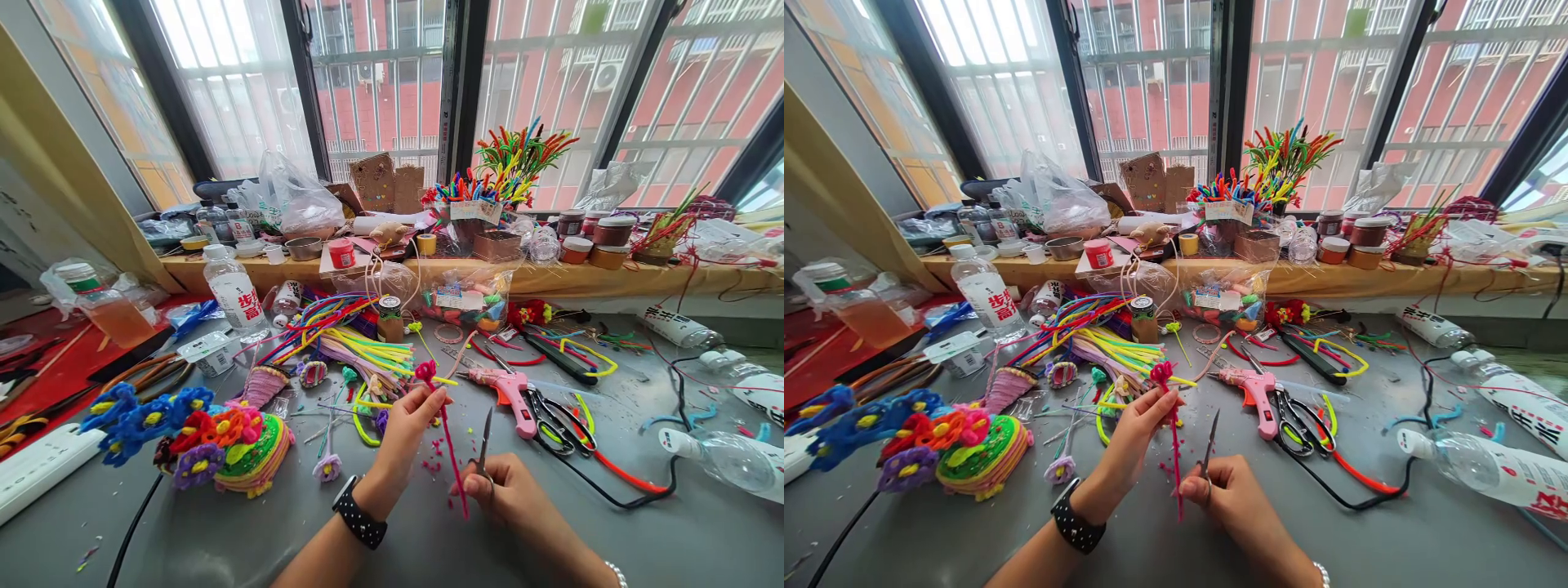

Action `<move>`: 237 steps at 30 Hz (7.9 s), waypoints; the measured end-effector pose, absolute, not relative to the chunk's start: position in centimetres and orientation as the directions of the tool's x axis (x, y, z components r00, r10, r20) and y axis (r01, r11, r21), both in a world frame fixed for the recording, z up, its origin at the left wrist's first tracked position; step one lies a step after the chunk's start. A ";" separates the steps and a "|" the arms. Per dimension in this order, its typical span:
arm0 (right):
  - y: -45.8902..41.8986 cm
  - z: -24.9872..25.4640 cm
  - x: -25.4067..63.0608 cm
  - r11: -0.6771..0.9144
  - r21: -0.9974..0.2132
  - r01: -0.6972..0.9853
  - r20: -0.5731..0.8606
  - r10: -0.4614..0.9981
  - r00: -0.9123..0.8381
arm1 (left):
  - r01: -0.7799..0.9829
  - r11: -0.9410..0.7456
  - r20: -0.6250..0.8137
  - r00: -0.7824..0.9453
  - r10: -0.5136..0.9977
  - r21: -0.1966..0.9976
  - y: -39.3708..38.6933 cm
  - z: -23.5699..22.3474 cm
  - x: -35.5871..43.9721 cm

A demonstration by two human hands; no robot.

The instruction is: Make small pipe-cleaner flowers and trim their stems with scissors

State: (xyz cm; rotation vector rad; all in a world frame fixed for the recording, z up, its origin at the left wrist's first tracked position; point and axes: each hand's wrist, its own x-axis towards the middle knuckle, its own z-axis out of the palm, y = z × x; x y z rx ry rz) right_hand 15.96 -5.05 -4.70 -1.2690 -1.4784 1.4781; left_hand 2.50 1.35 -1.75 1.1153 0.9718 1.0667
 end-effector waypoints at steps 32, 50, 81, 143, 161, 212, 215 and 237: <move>-5.4 -4.9 16.8 0.096 -0.976 0.197 -0.003 0.893 -0.449 | 0.050 0.193 -0.182 0.619 0.764 0.980 0.5 -1.0 2.4; -5.4 -5.0 16.9 0.145 -0.968 0.206 0.023 0.865 -0.502 | 0.131 0.285 -0.294 0.687 0.665 0.950 0.4 -0.8 2.2; -5.2 -5.8 16.7 0.096 -0.987 0.127 0.026 0.885 -0.465 | 0.141 0.263 -0.281 0.727 0.627 0.954 0.7 -1.3 2.2; -5.5 -5.1 16.8 0.135 -0.968 0.210 0.036 0.908 -0.418 | 0.166 0.276 -0.303 0.747 0.591 0.947 0.7 -1.7 2.0; -5.2 -4.4 17.3 0.138 -0.936 0.325 0.003 0.924 -0.383 | 0.139 0.200 -0.237 0.727 0.644 0.970 0.8 -1.3 2.0; -5.4 -5.0 16.8 0.093 -0.969 0.228 -0.005 0.919 -0.395 | 0.090 0.226 -0.215 0.757 0.617 0.970 0.8 -1.9 2.3; -5.3 -4.9 16.7 0.073 -0.971 0.226 -0.017 0.928 -0.372 | 0.084 0.237 -0.217 0.754 0.620 0.968 0.8 -1.8 2.3; -5.3 -5.2 16.8 0.009 -0.971 0.240 -0.066 0.951 -0.302 | 0.053 0.226 -0.191 0.737 0.649 0.973 0.9 -1.5 2.2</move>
